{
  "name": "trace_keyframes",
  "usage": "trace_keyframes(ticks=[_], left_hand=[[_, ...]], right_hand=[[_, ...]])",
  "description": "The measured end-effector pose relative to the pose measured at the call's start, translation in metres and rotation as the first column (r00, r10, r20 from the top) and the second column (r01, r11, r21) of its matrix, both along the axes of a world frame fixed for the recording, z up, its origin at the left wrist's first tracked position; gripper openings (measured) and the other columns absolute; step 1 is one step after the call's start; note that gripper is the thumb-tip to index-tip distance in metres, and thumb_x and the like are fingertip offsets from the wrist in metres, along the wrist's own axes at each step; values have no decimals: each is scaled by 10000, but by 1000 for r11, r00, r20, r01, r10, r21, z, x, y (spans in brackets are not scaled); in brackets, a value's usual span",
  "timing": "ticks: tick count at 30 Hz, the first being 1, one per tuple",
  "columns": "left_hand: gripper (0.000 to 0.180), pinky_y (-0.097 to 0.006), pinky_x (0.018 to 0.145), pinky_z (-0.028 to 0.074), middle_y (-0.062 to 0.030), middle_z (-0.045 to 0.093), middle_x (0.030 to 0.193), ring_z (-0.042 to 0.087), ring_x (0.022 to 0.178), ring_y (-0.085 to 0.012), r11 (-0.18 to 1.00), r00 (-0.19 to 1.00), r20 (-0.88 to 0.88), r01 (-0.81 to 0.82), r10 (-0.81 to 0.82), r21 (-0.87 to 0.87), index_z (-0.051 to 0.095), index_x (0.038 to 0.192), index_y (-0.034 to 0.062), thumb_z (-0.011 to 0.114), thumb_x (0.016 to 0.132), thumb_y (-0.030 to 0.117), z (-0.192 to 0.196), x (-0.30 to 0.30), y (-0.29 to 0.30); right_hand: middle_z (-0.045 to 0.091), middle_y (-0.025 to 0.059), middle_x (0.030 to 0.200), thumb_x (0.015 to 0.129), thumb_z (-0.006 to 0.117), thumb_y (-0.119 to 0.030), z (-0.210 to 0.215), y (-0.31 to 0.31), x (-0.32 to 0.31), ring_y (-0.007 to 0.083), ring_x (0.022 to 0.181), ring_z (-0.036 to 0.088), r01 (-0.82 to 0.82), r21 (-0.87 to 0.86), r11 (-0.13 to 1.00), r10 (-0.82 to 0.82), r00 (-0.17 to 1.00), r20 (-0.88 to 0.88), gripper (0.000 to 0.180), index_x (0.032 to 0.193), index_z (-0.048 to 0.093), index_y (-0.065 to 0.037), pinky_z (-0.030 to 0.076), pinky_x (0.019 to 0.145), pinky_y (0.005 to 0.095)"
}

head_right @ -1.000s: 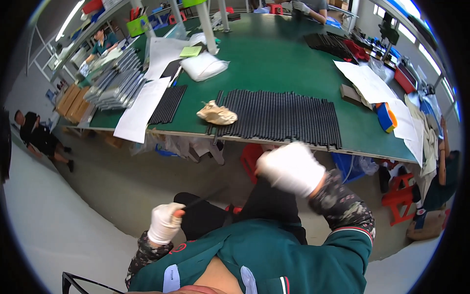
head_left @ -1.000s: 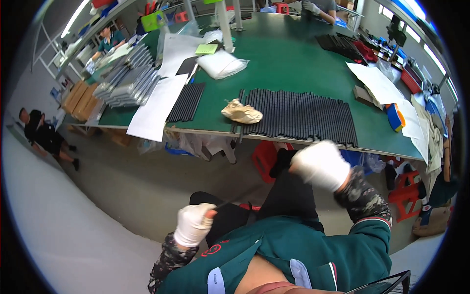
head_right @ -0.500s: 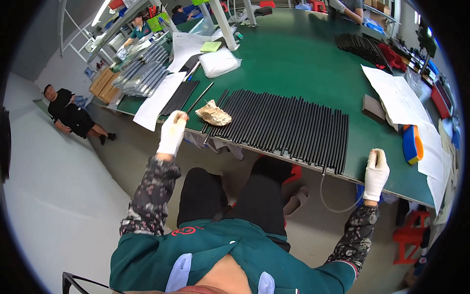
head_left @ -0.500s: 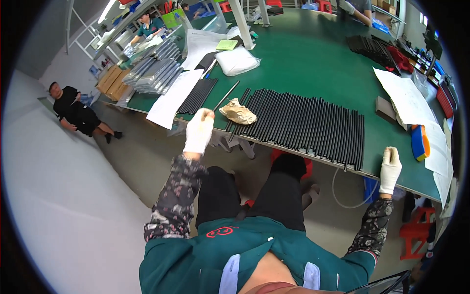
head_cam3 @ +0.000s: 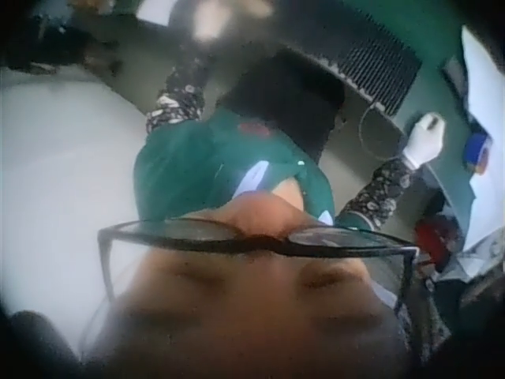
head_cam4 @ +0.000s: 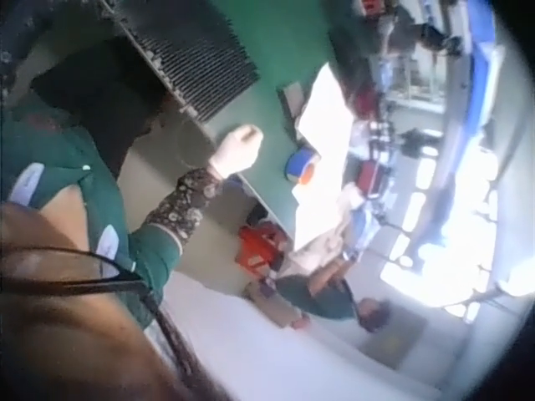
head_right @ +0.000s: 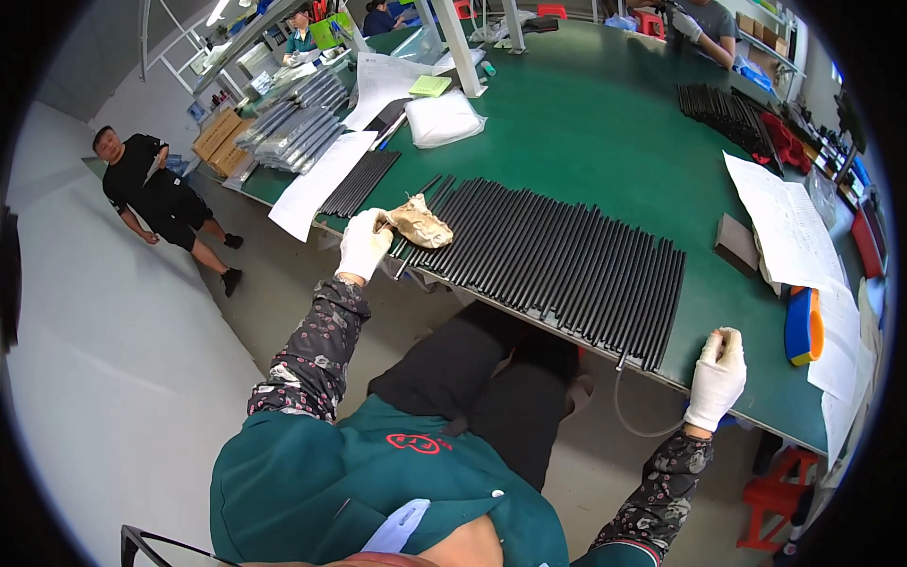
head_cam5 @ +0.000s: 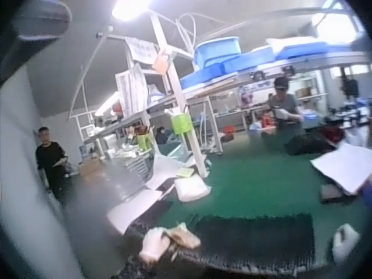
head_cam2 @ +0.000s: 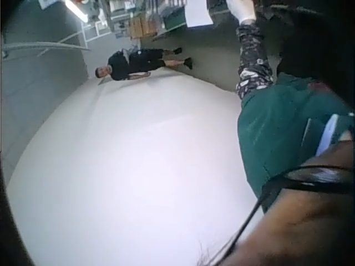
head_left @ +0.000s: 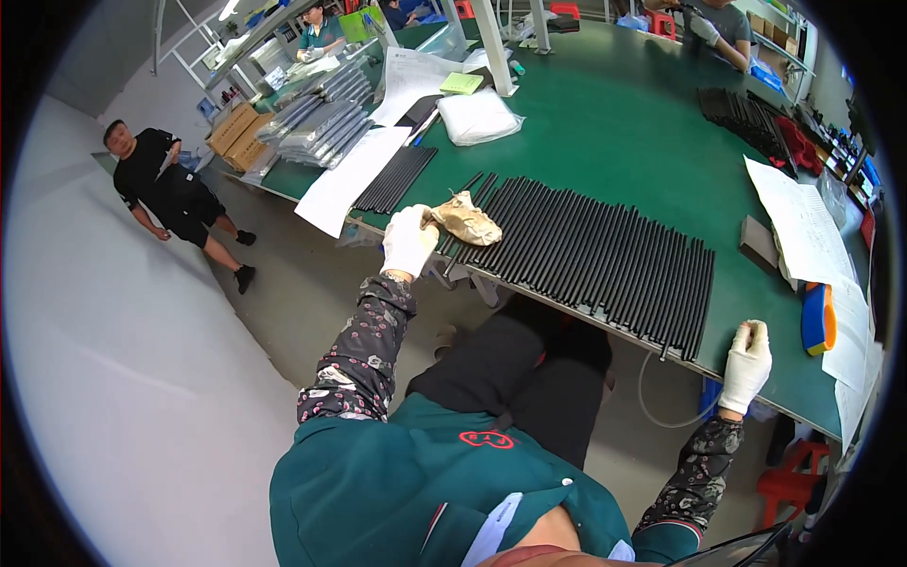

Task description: The recorder is checking production paperwork and cleaning a series of black metal rods on a workbench using a cloth.

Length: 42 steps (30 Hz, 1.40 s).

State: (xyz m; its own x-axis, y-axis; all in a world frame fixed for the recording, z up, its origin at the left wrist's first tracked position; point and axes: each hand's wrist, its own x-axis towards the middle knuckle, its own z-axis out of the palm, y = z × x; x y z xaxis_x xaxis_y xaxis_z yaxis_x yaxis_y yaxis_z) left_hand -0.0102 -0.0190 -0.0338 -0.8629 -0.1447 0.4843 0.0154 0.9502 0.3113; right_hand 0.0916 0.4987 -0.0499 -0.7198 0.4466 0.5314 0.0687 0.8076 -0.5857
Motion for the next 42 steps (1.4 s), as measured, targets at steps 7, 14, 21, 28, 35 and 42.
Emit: trace_keyframes(ticks=[7,14,21,28,35,42], left_hand=[[167,-391,699,470,-82,600,767,579,779,-280,972,970,67,232,-235,44,642,873,83,700,725,133,11,14,-5],[227,-378,718,447,-73,592,816,551,807,-275,764,773,-66,633,-630,122,649,928,70,719,735,169,8,10,-28],[784,-422,836,417,-118,551,1040,507,930,-323,654,653,-50,756,-755,2,601,1088,64,671,624,692,10,13,-36],[929,-421,874,398,-120,531,1061,483,980,-315,695,689,-108,718,-717,-33,539,1104,23,651,560,767,1,12,-21],[859,-416,830,419,-103,552,1001,508,925,-308,749,739,-135,662,-660,-33,558,1060,52,677,551,733,0,15,-13],[690,-401,784,427,-74,571,959,520,892,-287,782,769,-144,620,-623,-65,579,1027,81,717,606,611,0,5,2]], right_hand=[[597,83,698,901,584,-132,-8,9,-3,148,587,530,29,10,1000,-29,1000,-5,97,908,592,-36,449,574,286],[606,40,779,915,586,-148,-20,32,-8,93,704,529,45,-60,997,-43,999,29,134,931,591,-16,458,675,242],[652,78,1021,883,607,-150,81,-128,-42,157,907,618,-280,-42,959,275,957,-97,243,1104,613,-51,480,820,285],[601,142,902,711,705,-344,94,-328,-90,311,893,579,-678,409,611,665,719,199,449,1030,617,-40,489,784,392],[652,170,948,764,620,-234,93,-312,-119,326,883,628,-639,-84,765,631,717,295,302,965,664,-14,488,807,382],[656,166,950,784,620,-226,92,-204,-121,260,880,642,-434,-108,894,442,820,363,323,1019,653,-7,487,810,329]])
